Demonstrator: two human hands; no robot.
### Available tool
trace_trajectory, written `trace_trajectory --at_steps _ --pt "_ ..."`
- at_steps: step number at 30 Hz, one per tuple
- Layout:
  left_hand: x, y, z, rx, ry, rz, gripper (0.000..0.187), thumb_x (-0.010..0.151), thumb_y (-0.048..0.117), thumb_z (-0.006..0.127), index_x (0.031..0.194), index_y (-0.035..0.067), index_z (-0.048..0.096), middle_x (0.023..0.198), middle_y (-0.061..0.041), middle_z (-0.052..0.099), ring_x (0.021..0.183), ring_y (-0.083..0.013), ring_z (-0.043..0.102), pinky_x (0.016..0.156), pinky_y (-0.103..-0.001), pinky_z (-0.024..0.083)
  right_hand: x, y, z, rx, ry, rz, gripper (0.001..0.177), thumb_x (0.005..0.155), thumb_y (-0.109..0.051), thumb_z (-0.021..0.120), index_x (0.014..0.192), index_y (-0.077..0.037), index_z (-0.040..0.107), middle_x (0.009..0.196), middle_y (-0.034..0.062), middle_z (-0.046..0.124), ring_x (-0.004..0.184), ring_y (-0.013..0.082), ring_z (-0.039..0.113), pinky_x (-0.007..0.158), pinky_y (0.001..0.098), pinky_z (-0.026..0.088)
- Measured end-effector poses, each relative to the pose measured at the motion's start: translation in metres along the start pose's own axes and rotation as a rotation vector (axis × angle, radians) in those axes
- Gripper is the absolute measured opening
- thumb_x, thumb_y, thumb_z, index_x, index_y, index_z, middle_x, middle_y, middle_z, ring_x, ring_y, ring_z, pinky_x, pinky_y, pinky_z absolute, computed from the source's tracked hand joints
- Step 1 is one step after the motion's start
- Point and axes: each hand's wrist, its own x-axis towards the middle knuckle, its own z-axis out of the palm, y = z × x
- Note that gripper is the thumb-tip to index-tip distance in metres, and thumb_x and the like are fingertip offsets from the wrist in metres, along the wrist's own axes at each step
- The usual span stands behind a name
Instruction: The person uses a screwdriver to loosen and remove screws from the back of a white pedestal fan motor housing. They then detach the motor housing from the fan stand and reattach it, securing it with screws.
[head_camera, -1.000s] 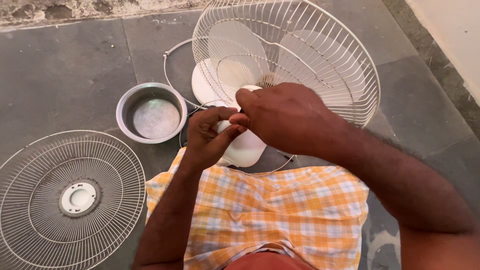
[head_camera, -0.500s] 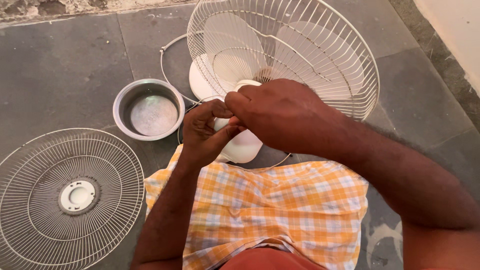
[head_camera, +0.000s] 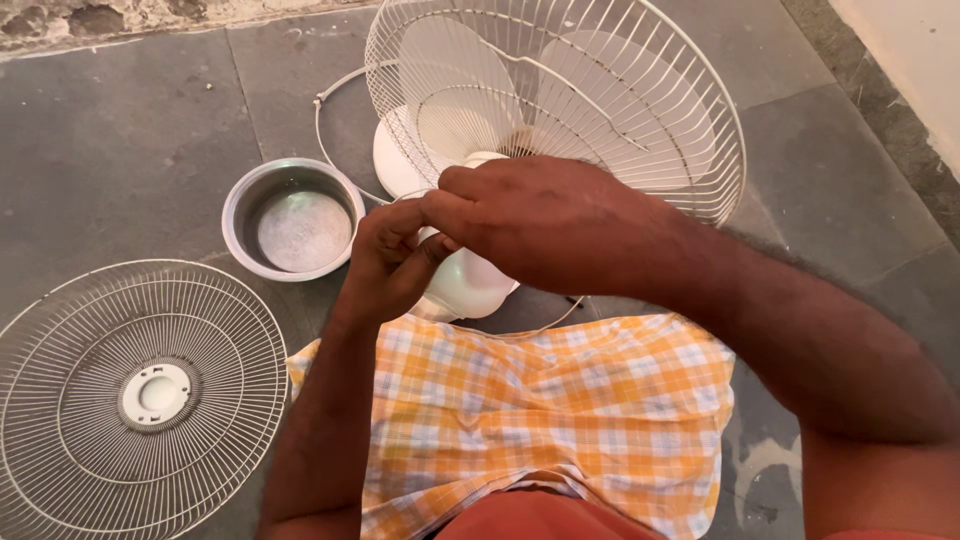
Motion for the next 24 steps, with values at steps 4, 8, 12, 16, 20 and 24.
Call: trace_trajectory --at_steps 4,8,12,16,20,24 --pt "0.003 -0.001 0.003 -0.15 0.042 0.024 0.022 0.099 -0.001 0.071 0.12 -0.005 0.067 0.112 -0.007 0.073 0.105 -0.0089 0.067 0.092 -0.025 0.056 0.004 0.001 -0.003 0.197 0.082 0.119 0.024 0.095 -0.027 0.07 0.114 -0.013 0.065 0.098 0.0056 0.071 0.087 0.0275 0.069 0.068 0.0442 0.051" --pt "0.004 0.0 0.004 -0.208 0.049 0.027 0.014 0.099 -0.002 0.073 0.112 -0.003 0.068 0.109 -0.007 0.073 0.104 -0.0102 0.069 0.094 -0.027 0.058 0.007 -0.004 -0.006 -0.124 -0.052 0.338 0.042 0.099 -0.052 0.062 0.098 -0.01 0.061 0.084 0.0079 0.068 0.08 0.0285 0.067 0.068 0.0443 0.052" --pt "0.007 -0.001 0.009 -0.202 0.071 0.081 0.015 0.098 -0.004 0.076 0.109 -0.001 0.067 0.109 -0.005 0.071 0.105 -0.0108 0.068 0.095 -0.028 0.058 0.01 -0.007 -0.002 -0.133 -0.117 0.343 0.031 0.105 -0.037 0.061 0.097 -0.007 0.058 0.079 0.009 0.067 0.074 0.0267 0.067 0.063 0.0435 0.053" --pt "0.007 0.0 0.008 -0.17 0.062 0.044 0.023 0.095 -0.002 0.077 0.115 -0.002 0.065 0.113 -0.006 0.071 0.106 -0.0093 0.066 0.095 -0.026 0.056 0.004 -0.004 -0.002 -0.081 0.134 0.063 0.02 0.089 -0.011 0.068 0.106 -0.004 0.061 0.084 0.0095 0.067 0.077 0.0265 0.067 0.068 0.042 0.052" --pt "0.003 0.001 -0.003 -0.032 0.014 -0.037 0.014 0.106 0.001 0.069 0.119 -0.003 0.071 0.104 -0.005 0.073 0.095 -0.0061 0.063 0.083 -0.022 0.051 -0.001 0.0 -0.002 -0.079 0.11 -0.031 0.017 0.089 0.001 0.062 0.105 -0.003 0.059 0.091 0.0086 0.064 0.086 0.0242 0.065 0.073 0.0408 0.053" --pt "0.004 0.002 -0.005 -0.126 0.006 -0.005 0.021 0.098 0.001 0.073 0.118 -0.002 0.067 0.108 -0.004 0.073 0.105 -0.0084 0.067 0.094 -0.026 0.054 0.0 0.002 -0.002 0.023 0.084 -0.038 0.026 0.087 0.003 0.061 0.112 -0.005 0.06 0.097 0.0067 0.064 0.091 0.0245 0.064 0.069 0.0411 0.052"
